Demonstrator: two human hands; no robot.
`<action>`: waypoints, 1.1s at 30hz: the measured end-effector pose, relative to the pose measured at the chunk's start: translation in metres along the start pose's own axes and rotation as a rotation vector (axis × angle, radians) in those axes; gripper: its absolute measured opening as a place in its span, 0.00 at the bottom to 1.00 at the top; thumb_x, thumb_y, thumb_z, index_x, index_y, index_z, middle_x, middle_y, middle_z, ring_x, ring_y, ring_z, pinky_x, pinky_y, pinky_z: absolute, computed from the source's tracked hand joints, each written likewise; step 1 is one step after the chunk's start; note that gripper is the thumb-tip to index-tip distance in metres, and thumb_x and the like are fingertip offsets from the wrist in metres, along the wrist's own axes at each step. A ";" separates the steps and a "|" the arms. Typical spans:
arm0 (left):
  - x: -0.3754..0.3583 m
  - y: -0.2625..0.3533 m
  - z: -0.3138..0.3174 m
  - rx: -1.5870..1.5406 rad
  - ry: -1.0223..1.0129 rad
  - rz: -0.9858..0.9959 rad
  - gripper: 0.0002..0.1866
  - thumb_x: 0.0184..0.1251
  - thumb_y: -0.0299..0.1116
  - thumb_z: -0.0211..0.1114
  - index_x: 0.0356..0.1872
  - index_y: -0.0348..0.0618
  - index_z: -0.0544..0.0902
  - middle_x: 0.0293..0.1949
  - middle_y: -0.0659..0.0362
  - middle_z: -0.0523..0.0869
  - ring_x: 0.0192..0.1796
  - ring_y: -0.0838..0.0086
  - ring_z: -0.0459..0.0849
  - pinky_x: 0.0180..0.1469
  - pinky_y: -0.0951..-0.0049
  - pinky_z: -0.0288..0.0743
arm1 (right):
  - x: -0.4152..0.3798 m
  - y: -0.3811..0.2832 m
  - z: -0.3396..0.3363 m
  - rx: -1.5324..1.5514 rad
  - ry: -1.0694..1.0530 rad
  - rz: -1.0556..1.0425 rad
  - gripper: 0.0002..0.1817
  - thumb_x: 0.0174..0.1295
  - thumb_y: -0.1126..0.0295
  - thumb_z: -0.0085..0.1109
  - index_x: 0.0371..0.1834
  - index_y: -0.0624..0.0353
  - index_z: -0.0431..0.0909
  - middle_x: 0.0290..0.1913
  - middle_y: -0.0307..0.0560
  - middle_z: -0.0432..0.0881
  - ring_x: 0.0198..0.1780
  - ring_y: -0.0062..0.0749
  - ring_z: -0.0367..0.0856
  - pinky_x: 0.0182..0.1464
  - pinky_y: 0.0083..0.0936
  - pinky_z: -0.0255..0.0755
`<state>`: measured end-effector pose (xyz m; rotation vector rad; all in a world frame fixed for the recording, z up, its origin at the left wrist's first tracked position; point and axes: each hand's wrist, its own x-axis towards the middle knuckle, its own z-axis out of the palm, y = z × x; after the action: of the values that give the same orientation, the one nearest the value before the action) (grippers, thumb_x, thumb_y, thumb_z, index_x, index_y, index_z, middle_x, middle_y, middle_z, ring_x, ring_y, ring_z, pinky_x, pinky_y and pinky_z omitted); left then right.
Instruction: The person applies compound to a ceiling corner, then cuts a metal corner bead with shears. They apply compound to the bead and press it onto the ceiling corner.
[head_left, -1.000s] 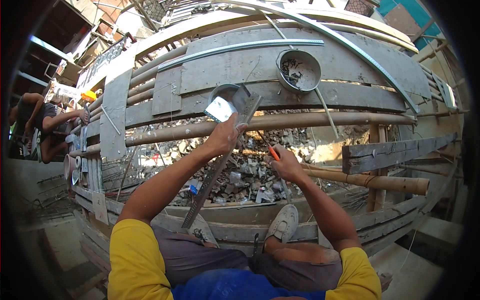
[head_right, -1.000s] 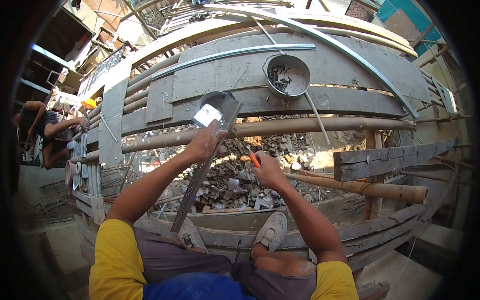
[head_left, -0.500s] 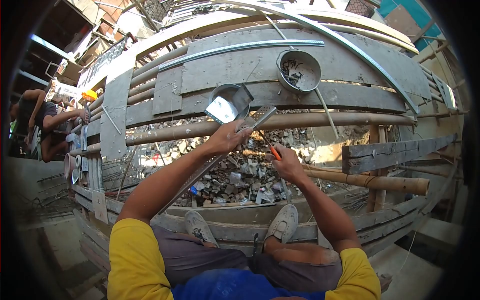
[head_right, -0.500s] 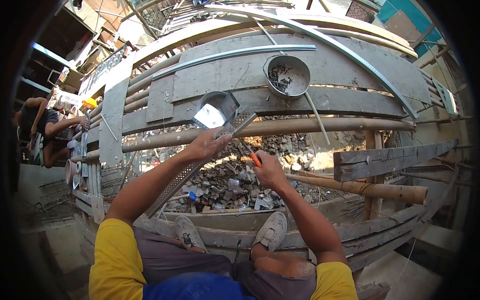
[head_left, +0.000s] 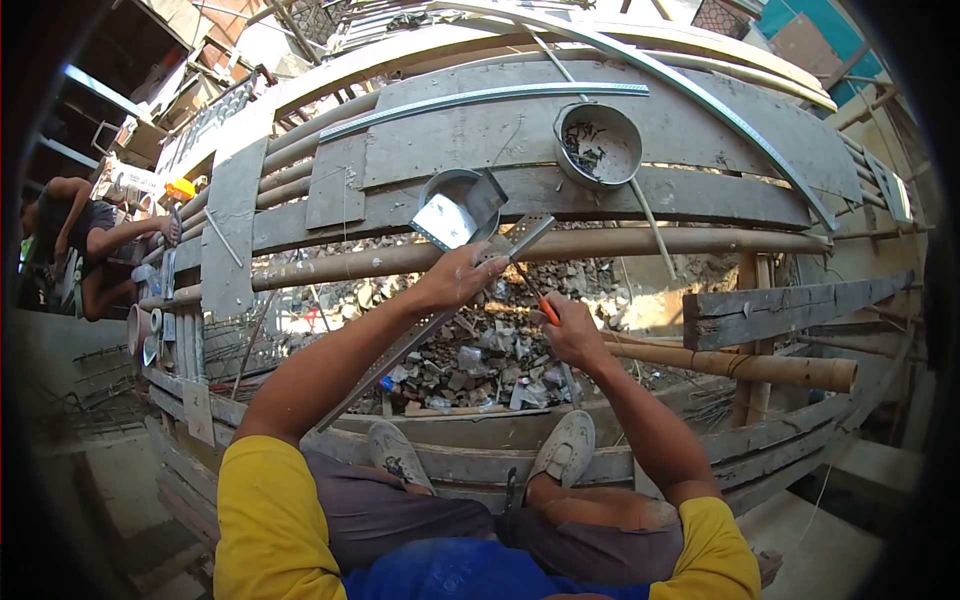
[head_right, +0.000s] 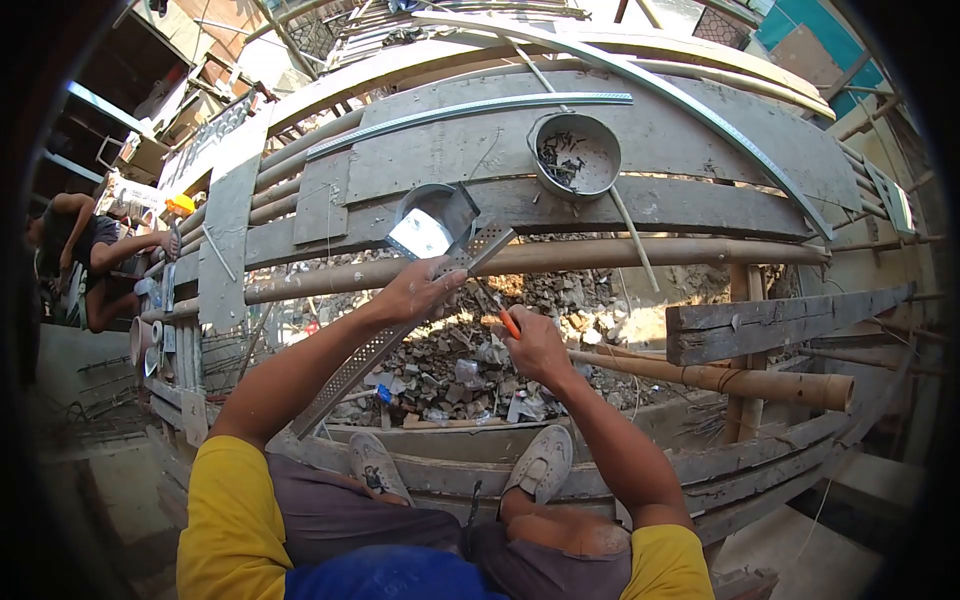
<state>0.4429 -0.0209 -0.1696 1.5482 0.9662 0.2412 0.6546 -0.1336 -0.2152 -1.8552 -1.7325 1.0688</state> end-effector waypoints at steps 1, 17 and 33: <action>0.000 0.000 0.001 -0.003 0.006 -0.007 0.24 0.75 0.54 0.54 0.43 0.37 0.75 0.27 0.62 0.77 0.25 0.81 0.78 0.26 0.78 0.74 | 0.000 0.001 0.001 -0.006 0.015 -0.011 0.16 0.65 0.57 0.61 0.36 0.61 0.73 0.30 0.61 0.79 0.36 0.63 0.77 0.39 0.50 0.66; 0.003 -0.010 0.001 -0.012 0.002 0.002 0.23 0.76 0.52 0.54 0.45 0.36 0.74 0.27 0.60 0.80 0.25 0.79 0.80 0.27 0.77 0.75 | 0.000 -0.001 0.002 0.009 0.020 -0.009 0.17 0.65 0.57 0.60 0.35 0.61 0.73 0.30 0.61 0.79 0.36 0.61 0.78 0.39 0.49 0.67; 0.002 -0.009 -0.002 -0.031 -0.008 -0.011 0.25 0.74 0.55 0.55 0.45 0.37 0.74 0.27 0.61 0.79 0.25 0.79 0.80 0.27 0.77 0.75 | 0.000 0.002 0.007 0.031 0.044 -0.019 0.16 0.64 0.59 0.61 0.34 0.61 0.73 0.26 0.62 0.77 0.33 0.63 0.77 0.36 0.49 0.66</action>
<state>0.4388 -0.0192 -0.1779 1.5140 0.9598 0.2412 0.6513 -0.1359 -0.2209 -1.8260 -1.6962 1.0339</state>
